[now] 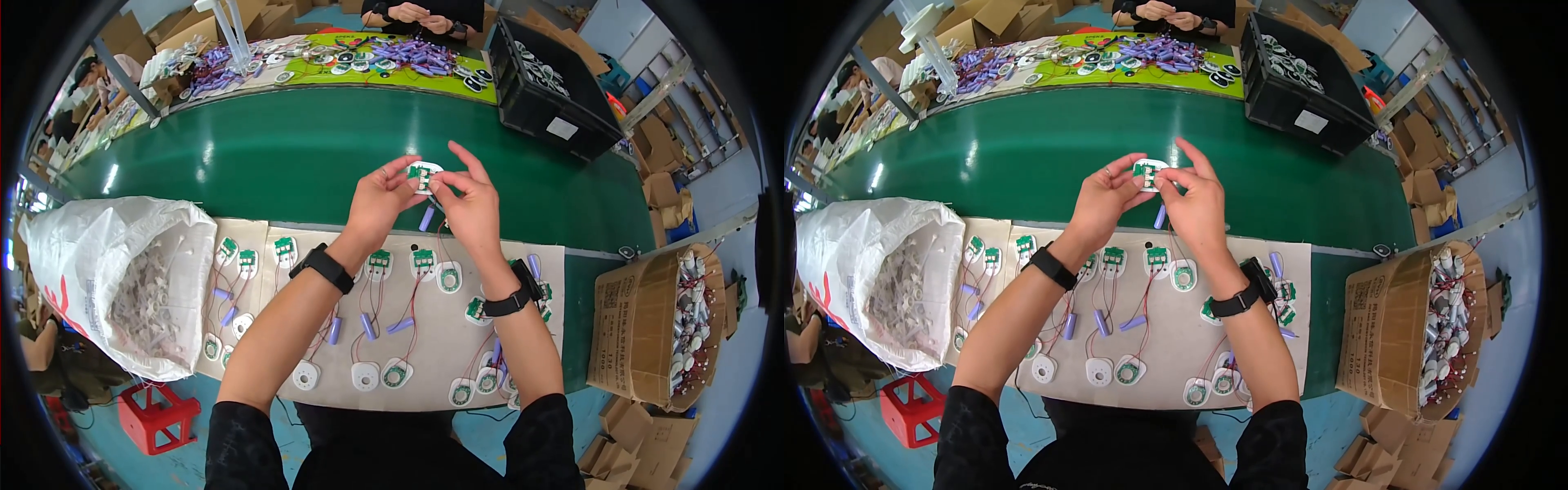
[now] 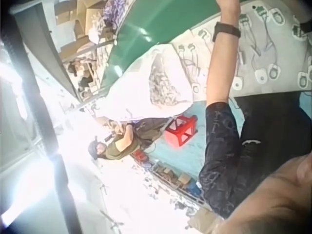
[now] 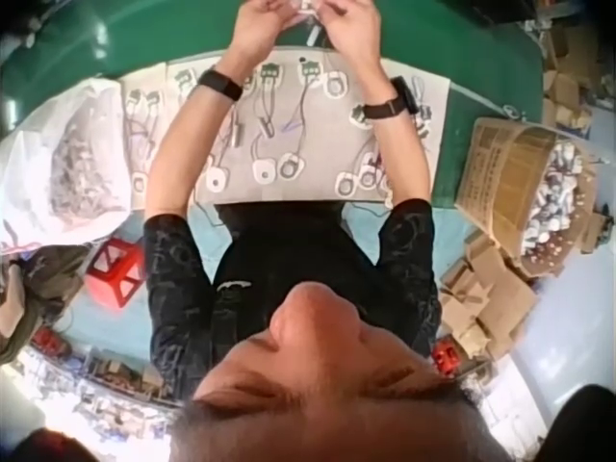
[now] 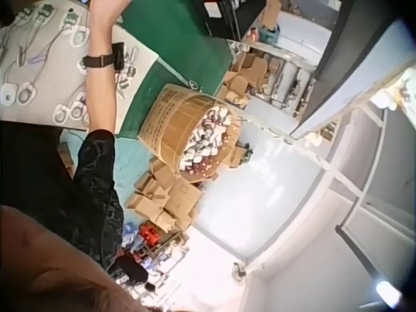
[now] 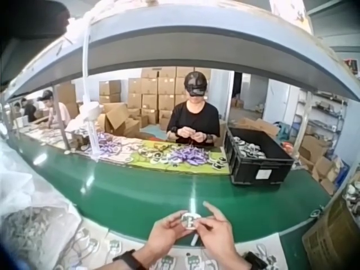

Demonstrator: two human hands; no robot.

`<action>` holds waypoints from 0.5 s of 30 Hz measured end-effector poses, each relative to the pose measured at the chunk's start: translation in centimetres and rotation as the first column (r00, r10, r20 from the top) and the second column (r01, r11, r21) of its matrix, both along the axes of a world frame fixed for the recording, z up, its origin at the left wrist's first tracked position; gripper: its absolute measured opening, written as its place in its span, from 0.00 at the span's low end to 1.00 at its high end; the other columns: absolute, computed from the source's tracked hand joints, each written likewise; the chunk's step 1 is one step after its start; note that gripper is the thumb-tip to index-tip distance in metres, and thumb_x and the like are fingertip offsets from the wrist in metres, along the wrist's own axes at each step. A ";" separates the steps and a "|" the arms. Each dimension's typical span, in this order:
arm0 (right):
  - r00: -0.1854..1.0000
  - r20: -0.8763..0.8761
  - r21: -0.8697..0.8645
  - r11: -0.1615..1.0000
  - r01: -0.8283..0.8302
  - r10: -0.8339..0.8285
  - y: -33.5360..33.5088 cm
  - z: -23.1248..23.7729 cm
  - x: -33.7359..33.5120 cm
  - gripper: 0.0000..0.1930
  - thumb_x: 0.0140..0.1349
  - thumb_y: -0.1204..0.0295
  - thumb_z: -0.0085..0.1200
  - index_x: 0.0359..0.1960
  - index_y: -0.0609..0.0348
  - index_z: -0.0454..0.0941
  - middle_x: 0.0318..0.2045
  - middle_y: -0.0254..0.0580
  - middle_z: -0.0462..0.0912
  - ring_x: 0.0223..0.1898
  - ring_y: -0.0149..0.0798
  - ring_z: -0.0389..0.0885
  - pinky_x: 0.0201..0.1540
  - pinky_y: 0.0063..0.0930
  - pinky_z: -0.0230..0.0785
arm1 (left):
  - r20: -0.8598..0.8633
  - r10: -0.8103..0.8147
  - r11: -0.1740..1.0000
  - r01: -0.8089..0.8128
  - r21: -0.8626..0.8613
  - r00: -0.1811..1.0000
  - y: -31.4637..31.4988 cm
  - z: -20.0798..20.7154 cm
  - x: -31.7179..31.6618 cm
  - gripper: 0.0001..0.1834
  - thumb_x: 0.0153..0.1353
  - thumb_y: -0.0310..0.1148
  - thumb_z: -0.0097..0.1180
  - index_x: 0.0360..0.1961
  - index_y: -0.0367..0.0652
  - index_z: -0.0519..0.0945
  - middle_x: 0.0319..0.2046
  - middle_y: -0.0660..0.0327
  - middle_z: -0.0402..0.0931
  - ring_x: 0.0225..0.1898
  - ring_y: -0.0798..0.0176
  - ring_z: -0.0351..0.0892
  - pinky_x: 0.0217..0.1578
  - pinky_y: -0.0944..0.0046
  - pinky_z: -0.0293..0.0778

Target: The person picks up a motor and a plastic tube assembly, fits them together, and places the unit on the table. They then pick up a circuit board and connect the motor's wires to it before setting the assembly aside.

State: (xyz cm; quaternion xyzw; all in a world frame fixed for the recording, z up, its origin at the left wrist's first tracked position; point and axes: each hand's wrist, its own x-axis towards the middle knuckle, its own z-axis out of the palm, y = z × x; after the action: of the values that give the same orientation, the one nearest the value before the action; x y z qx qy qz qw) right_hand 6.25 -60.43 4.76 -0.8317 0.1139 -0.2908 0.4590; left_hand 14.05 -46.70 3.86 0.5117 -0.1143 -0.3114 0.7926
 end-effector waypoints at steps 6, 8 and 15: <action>0.999 -0.028 0.001 0.999 0.036 -0.036 1.3 0.0 -0.3 0.07 0.57 0.77 0.63 0.37 0.60 0.88 0.62 0.43 0.76 0.45 0.35 0.84 0.49 0.28 0.75 | 0.207 0.055 0.986 -0.085 0.141 0.977 -0.1 -0.6 -0.2 0.19 0.67 0.20 0.53 0.60 0.36 0.75 0.42 0.62 0.80 0.43 0.73 0.80 0.47 0.71 0.82; 0.997 -0.054 0.041 0.997 0.061 -0.059 1.6 0.1 -0.3 0.07 0.57 0.77 0.62 0.37 0.61 0.87 0.62 0.43 0.76 0.47 0.37 0.84 0.49 0.28 0.75 | 0.283 0.105 0.972 -0.159 0.172 0.953 -0.3 -0.7 -0.5 0.18 0.67 0.20 0.53 0.58 0.36 0.77 0.42 0.62 0.81 0.41 0.74 0.79 0.44 0.72 0.81; 0.992 -0.070 0.058 0.992 0.110 -0.106 2.6 0.6 -0.3 0.07 0.57 0.78 0.60 0.37 0.63 0.86 0.60 0.45 0.78 0.50 0.41 0.84 0.49 0.29 0.75 | 0.395 0.094 0.934 -0.218 0.283 0.914 0.2 0.5 -0.9 0.19 0.66 0.21 0.55 0.58 0.36 0.78 0.40 0.62 0.83 0.39 0.76 0.79 0.40 0.72 0.81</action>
State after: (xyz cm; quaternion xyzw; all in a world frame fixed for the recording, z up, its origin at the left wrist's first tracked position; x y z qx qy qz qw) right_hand 5.90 -57.84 5.35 -0.8188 0.1831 -0.2839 0.4641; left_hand 13.19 -46.53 4.32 0.6912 -0.1696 -0.1570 0.6847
